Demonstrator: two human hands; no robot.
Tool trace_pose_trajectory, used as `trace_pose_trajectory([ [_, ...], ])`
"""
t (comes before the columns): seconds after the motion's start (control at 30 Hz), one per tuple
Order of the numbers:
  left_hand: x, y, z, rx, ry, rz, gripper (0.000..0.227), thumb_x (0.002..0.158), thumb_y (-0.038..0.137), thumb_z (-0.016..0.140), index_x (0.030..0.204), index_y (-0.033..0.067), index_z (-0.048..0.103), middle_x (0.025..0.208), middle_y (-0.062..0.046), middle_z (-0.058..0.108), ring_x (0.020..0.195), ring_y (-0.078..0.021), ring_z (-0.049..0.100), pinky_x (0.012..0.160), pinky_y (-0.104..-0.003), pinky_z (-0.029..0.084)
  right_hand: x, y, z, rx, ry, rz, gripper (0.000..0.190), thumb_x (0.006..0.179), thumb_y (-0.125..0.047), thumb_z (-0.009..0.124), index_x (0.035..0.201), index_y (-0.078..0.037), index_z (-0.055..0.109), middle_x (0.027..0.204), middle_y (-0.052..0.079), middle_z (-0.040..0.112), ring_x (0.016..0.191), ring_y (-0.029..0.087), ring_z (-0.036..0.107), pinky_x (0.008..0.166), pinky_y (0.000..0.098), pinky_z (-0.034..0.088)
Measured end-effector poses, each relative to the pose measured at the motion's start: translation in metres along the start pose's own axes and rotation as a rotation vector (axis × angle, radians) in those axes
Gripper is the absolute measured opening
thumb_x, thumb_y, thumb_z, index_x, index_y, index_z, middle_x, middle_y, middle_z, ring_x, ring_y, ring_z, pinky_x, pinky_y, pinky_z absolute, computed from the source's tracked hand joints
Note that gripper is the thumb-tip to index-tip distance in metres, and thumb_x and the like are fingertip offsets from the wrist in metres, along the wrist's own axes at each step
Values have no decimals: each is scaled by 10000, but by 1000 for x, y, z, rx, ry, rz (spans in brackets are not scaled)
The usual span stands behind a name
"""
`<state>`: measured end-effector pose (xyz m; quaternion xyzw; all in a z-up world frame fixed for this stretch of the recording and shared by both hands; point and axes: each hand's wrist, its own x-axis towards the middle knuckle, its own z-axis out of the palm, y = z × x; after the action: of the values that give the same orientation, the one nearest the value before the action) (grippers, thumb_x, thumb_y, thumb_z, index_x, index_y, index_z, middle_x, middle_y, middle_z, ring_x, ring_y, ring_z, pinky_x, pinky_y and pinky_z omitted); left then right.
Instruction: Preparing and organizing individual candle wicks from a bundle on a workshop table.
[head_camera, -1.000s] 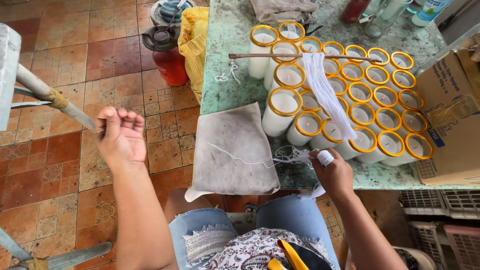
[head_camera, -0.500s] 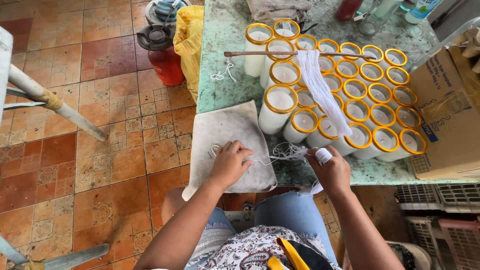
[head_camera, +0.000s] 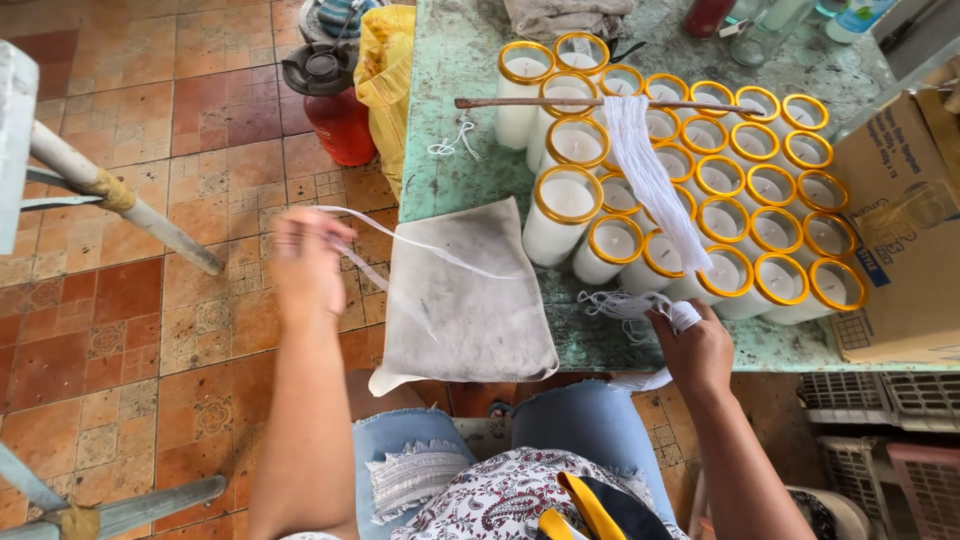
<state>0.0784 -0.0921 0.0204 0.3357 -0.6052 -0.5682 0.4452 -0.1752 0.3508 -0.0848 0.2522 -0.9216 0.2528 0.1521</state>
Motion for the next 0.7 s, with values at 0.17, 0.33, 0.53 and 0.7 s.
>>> trace_pose_trajectory([
  [0.17, 20, 23, -39, -72, 336, 292, 95, 1087, 80, 587, 1004, 126, 585, 753, -82, 633, 588, -121, 597, 564, -215, 518, 1, -67, -41, 47, -31, 24, 372, 861, -337, 851, 1185, -192, 740, 944, 121, 693, 796, 396, 704, 731, 492, 578],
  [0.33, -47, 60, 28, 249, -197, 177, 122, 1030, 213, 685, 944, 133, 716, 813, -69, 704, 775, -194, 676, 801, -337, 547, 1, -139, -35, 557, -227, 40, 485, 806, -267, 872, 1269, -187, 756, 972, 86, 770, 756, 227, 692, 787, 390, 545],
  [0.53, -102, 74, 98, 516, -1110, 214, 86, 907, 160, 725, 959, 93, 738, 902, -156, 761, 916, -358, 736, 852, -463, 588, -16, -173, 25, 1188, -616, 156, 281, 731, 54, 868, 983, 62, 745, 746, 152, 739, 656, 179, 662, 592, 347, 605],
  [0.7, -54, 50, 83, 478, -978, 181, 139, 866, 157, 771, 970, 66, 785, 958, -186, 776, 978, -368, 735, 930, -467, 572, -12, -136, 0, 1320, -659, 547, 133, 922, -18, 717, 967, 90, 654, 701, 204, 701, 589, 247, 721, 542, 393, 654],
])
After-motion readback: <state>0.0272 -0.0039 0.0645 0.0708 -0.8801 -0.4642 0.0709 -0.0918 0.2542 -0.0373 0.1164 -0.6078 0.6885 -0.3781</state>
